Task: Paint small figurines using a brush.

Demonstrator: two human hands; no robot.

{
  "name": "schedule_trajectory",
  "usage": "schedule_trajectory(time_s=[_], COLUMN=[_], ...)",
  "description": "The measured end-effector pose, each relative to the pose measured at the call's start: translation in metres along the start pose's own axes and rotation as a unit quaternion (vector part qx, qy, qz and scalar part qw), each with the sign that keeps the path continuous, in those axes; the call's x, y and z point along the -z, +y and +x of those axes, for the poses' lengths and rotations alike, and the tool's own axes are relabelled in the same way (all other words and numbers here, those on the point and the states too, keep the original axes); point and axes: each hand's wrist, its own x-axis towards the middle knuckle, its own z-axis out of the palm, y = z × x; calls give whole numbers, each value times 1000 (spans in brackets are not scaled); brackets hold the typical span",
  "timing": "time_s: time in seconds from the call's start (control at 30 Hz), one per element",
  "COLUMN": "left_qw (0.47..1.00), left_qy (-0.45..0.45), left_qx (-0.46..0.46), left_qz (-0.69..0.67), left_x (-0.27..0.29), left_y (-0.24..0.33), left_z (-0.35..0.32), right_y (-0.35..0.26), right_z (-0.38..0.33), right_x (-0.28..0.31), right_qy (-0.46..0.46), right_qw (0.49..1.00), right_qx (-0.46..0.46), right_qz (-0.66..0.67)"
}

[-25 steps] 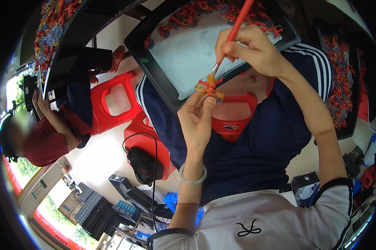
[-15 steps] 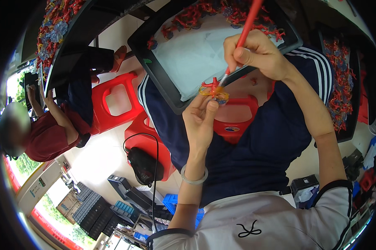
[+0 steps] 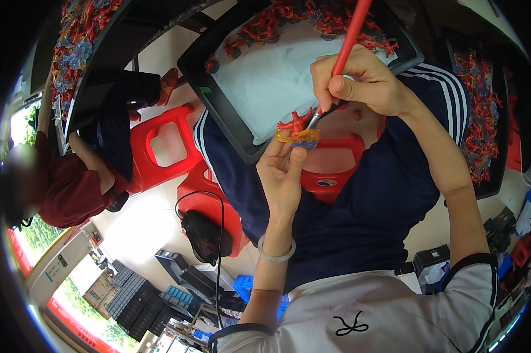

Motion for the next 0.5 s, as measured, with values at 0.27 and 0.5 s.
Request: schedule_trajectory(time_s=[0.27, 0.5], left_qw=[1000, 995], left_qy=[-18, -41], left_qx=[11, 40], left_qz=[5, -84], left_x=[-2, -2], left_y=[-1, 8], left_z=[-1, 2], right_y=[-4, -4], right_z=[-2, -2], right_x=[0, 4], right_qy=[-16, 13], right_qw=[1000, 1000], right_qx=[-3, -23], right_qz=[-12, -8])
